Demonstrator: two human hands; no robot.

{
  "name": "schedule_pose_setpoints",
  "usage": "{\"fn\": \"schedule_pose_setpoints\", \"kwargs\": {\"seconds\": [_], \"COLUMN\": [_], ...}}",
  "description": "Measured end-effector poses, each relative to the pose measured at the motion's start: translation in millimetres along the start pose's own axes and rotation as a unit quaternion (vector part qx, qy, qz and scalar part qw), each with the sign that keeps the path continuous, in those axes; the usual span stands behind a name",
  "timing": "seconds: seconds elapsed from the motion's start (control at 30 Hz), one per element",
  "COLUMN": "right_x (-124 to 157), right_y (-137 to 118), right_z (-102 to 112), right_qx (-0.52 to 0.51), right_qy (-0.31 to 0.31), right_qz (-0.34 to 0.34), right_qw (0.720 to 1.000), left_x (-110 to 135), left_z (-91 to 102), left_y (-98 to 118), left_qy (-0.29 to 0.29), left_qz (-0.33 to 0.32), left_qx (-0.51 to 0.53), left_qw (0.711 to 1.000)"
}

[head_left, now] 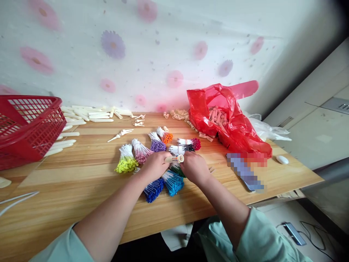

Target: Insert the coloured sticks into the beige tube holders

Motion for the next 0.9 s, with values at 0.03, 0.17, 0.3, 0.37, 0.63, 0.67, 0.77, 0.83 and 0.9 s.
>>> {"fn": "schedule_pose_setpoints", "kwargs": {"seconds": [0.03,0.17,0.3,0.37,0.63,0.67,0.77,0.83,0.9], "right_x": [-1.1,-3.4,-3.9,-5.7,-14.9,-14.1,-8.5,-2.6,5.0], "right_y": [-0.8,-1.9,-0.2,0.7,-4.0,-4.7,-5.5,-4.0,1.8], "right_z": [-0.9,-3.0,-2.4,-2.3,-2.2,-1.4,3.0,8.0,15.4], "right_qx": [0.005,0.02,0.019,0.018,0.017,0.016,0.008,0.002,-0.005], "right_qy": [-0.001,-0.009,-0.021,-0.033,-0.04,-0.034,-0.011,0.001,0.01], "right_qz": [-0.001,-0.006,-0.008,-0.008,-0.01,-0.015,-0.027,-0.03,-0.037], "right_qw": [1.0,1.0,1.0,0.999,0.999,0.999,1.0,1.0,0.999], "left_x": [0.1,0.1,0.1,0.1,-0.7,-1.1,-2.3,-2.8,-2.8], "left_z": [0.5,1.2,0.6,0.9,2.7,2.2,0.8,0.3,-0.1], "left_y": [0.3,-1.0,-2.1,-1.6,-1.1,-1.9,-5.4,-7.3,-8.2], "left_qy": [-0.001,-0.001,-0.001,-0.003,-0.011,-0.012,-0.01,-0.008,-0.008], "left_qz": [0.002,0.011,0.016,0.017,0.029,0.029,0.035,0.038,0.04], "left_qx": [-0.004,-0.01,-0.013,-0.014,-0.029,-0.03,-0.032,-0.032,-0.029], "left_qw": [1.0,1.0,1.0,1.0,0.999,0.999,0.999,0.999,0.999]}}
Point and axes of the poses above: each hand's wrist, its own x-axis away from the middle knuckle, its own z-axis out of the back of the hand, y = z × x, the point moved 6 cm from there along -x, towards the middle knuckle, and after that the axes turned 12 degrees about -x, right-handed, at the moved point
